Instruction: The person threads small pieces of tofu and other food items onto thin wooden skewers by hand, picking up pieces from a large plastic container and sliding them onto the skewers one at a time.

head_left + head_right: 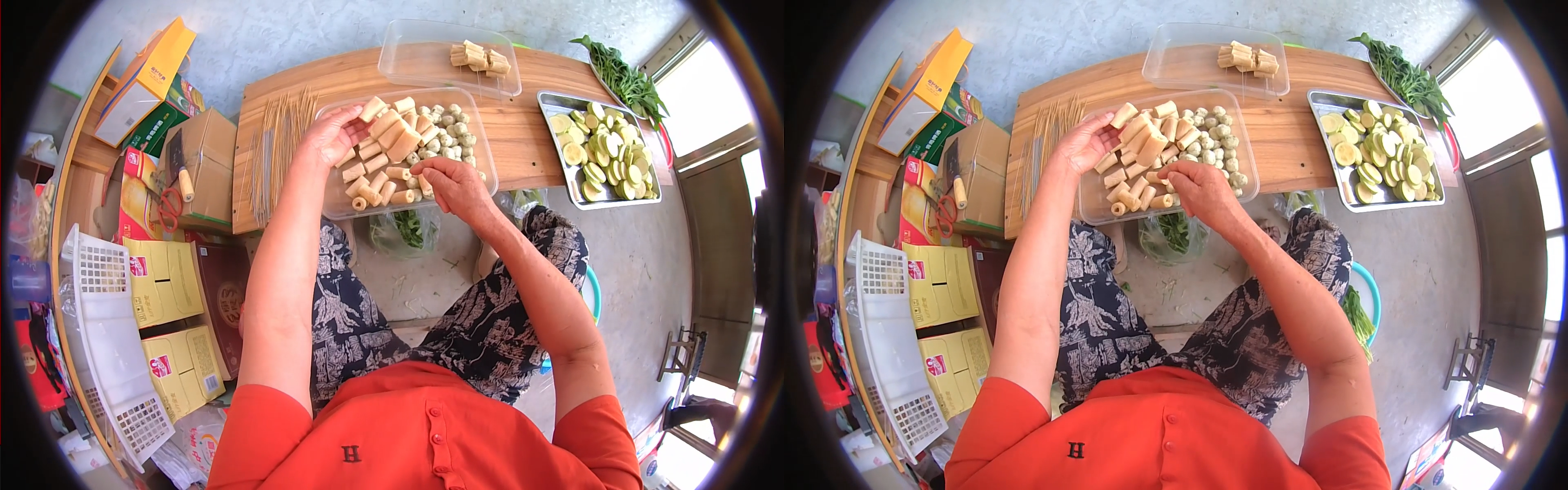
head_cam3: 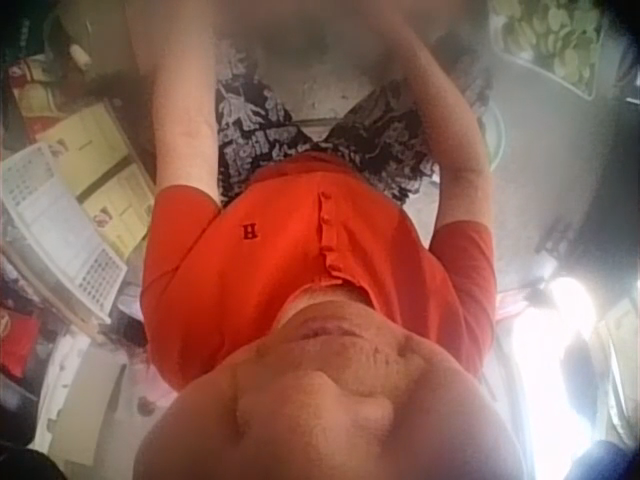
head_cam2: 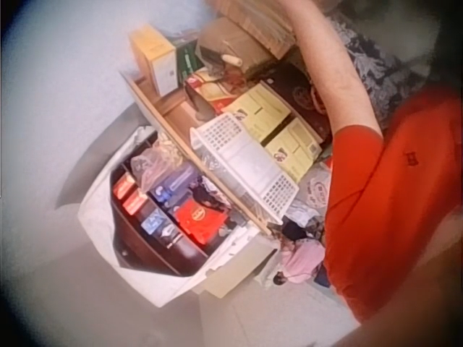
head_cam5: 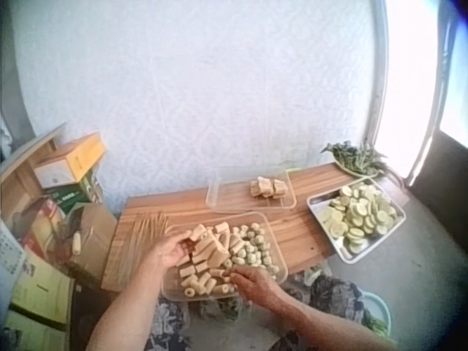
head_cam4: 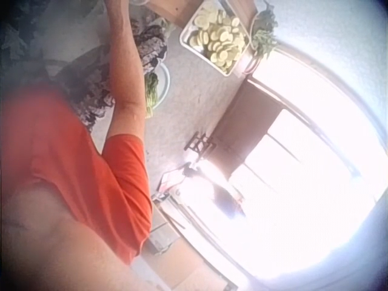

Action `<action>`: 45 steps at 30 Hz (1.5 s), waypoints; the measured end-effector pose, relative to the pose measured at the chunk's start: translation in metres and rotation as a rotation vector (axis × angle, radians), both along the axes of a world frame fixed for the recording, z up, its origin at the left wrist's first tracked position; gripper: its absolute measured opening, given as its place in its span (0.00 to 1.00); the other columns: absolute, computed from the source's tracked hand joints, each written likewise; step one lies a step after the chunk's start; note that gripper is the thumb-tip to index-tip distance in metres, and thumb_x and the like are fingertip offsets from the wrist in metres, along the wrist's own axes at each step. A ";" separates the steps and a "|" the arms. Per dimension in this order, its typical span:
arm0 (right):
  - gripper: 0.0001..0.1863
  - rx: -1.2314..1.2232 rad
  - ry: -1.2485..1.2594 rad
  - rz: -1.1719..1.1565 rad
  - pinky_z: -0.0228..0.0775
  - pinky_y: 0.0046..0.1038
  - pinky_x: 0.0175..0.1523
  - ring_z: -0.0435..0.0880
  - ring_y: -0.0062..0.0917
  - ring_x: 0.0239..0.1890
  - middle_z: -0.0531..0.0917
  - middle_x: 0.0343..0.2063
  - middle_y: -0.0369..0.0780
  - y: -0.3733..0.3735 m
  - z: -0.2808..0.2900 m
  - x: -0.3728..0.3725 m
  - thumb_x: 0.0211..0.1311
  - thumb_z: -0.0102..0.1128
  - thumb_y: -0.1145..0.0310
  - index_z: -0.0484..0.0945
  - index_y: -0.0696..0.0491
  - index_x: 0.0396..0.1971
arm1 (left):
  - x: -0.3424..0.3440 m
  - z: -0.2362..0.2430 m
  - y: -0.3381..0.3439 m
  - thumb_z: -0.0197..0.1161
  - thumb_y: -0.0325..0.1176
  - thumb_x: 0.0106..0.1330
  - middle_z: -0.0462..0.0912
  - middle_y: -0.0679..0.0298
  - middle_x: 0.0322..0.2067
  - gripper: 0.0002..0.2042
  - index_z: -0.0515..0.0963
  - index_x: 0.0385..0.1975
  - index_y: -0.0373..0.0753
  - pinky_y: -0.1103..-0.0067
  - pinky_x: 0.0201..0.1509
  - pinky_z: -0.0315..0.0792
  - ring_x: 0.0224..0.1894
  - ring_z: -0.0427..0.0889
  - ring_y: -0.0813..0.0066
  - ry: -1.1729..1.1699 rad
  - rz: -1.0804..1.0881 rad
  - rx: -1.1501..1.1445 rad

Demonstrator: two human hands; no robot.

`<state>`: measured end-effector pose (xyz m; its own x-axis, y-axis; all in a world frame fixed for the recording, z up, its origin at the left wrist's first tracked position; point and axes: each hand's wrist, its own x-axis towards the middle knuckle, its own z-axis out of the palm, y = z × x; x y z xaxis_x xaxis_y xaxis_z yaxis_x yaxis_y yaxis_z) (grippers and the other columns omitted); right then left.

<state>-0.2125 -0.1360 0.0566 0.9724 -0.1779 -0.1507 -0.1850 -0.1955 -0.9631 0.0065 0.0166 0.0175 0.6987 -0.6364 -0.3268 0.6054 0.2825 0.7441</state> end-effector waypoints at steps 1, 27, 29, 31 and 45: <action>0.12 0.009 -0.008 -0.004 0.57 0.19 0.20 0.64 0.13 0.12 0.67 0.09 0.31 0.001 0.001 0.000 0.64 0.46 0.69 0.78 0.58 0.37 | -0.001 0.001 0.000 0.61 0.26 0.60 0.80 0.54 0.38 0.11 0.75 0.42 0.31 0.70 0.48 0.76 0.41 0.80 0.65 -0.008 -0.002 0.006; 0.12 0.085 -0.077 -0.050 0.55 0.18 0.19 0.63 0.11 0.12 0.66 0.09 0.29 0.004 -0.006 0.005 0.67 0.45 0.68 0.78 0.57 0.36 | -0.013 0.013 -0.009 0.62 0.28 0.60 0.79 0.56 0.40 0.13 0.74 0.44 0.32 0.66 0.50 0.76 0.43 0.80 0.64 -0.045 -0.095 -0.082; 0.12 0.142 -0.073 -0.050 0.55 0.17 0.19 0.62 0.11 0.12 0.65 0.08 0.29 0.003 -0.008 0.005 0.67 0.45 0.68 0.78 0.56 0.35 | -0.014 0.013 -0.010 0.62 0.27 0.60 0.79 0.56 0.40 0.13 0.74 0.44 0.32 0.66 0.50 0.76 0.43 0.80 0.64 -0.046 -0.105 -0.079; 0.12 0.164 -0.058 -0.041 0.54 0.16 0.19 0.60 0.11 0.11 0.64 0.08 0.29 0.003 -0.005 0.005 0.68 0.44 0.67 0.78 0.56 0.37 | -0.015 0.015 -0.010 0.62 0.26 0.59 0.79 0.56 0.40 0.13 0.74 0.44 0.32 0.66 0.50 0.77 0.43 0.80 0.64 -0.054 -0.118 -0.100; 0.10 -0.012 -0.096 -0.067 0.61 0.20 0.23 0.69 0.13 0.17 0.71 0.12 0.32 0.006 -0.010 0.006 0.65 0.51 0.67 0.77 0.58 0.35 | -0.010 0.016 -0.004 0.64 0.35 0.59 0.80 0.61 0.38 0.13 0.73 0.42 0.39 0.69 0.47 0.76 0.40 0.80 0.69 -0.090 0.126 0.052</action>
